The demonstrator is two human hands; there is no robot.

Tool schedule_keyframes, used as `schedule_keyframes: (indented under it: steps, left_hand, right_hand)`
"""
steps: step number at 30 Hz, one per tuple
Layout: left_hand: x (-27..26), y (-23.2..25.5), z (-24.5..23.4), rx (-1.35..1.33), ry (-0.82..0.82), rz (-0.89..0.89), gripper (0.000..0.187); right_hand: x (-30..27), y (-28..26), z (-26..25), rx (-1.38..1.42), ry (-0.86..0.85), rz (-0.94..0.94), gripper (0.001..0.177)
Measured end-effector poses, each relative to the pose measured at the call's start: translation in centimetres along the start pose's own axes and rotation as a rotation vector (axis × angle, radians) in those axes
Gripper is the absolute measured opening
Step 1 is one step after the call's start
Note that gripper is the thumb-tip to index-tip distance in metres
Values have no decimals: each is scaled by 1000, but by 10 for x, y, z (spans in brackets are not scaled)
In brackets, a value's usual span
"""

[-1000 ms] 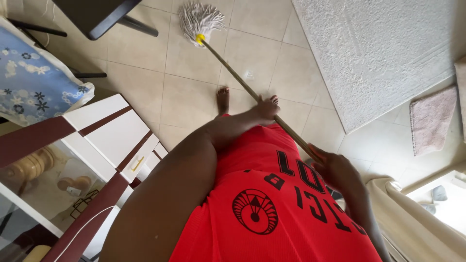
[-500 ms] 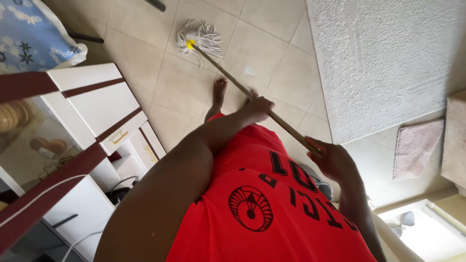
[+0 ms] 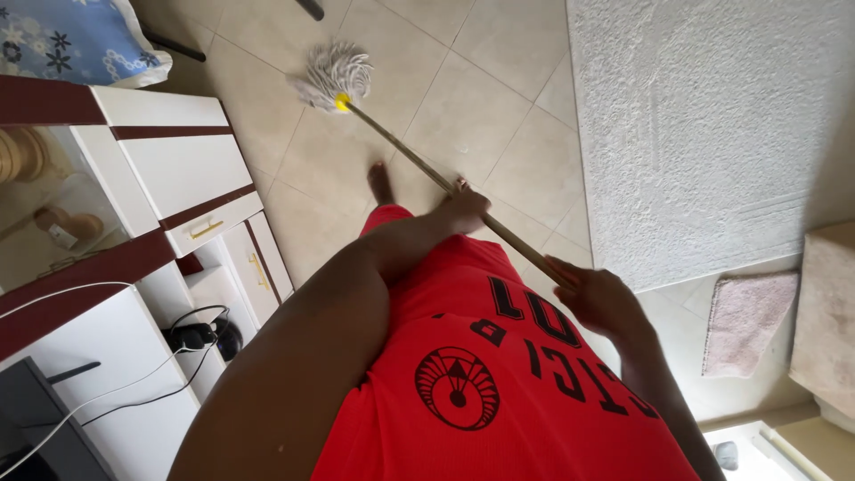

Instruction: Mopping the tiled floor in a home office area around furniture.

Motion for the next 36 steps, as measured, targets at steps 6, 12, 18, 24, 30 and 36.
schedule_keyframes:
  steps: [6, 12, 18, 24, 30, 36]
  left_hand:
    - [-25, 72, -31, -119, -80, 23, 25]
    - [-63, -27, -90, -79, 143, -104, 25]
    - [-148, -202, -145, 1, 307, -188, 60]
    - [-225, -304, -227, 2, 317, -335, 71]
    - [-215, -282, -244, -25, 304, -245, 72]
    - [-234, -203, -249, -117, 201, -82, 65]
  right_hand:
    - [-52, 4, -36, 73, -71, 266, 48]
    - [10, -65, -26, 211, -15, 141, 46]
    - [95, -219, 32, 360, 6, 35, 48]
    - [118, -412, 6, 295, 35, -211, 55]
    - [74, -418, -26, 164, 3, -152, 51]
    - [1, -417, -45, 167, -102, -43, 37]
Point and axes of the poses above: each hand's wrist, its own x-axis towards the middle knuckle, its own z-axis out of the palm, y = z × x, the point moved 9 cm from there along x, towards the middle knuckle, and after that the axes turned 4 degrees about z, right-handed, at the moved point
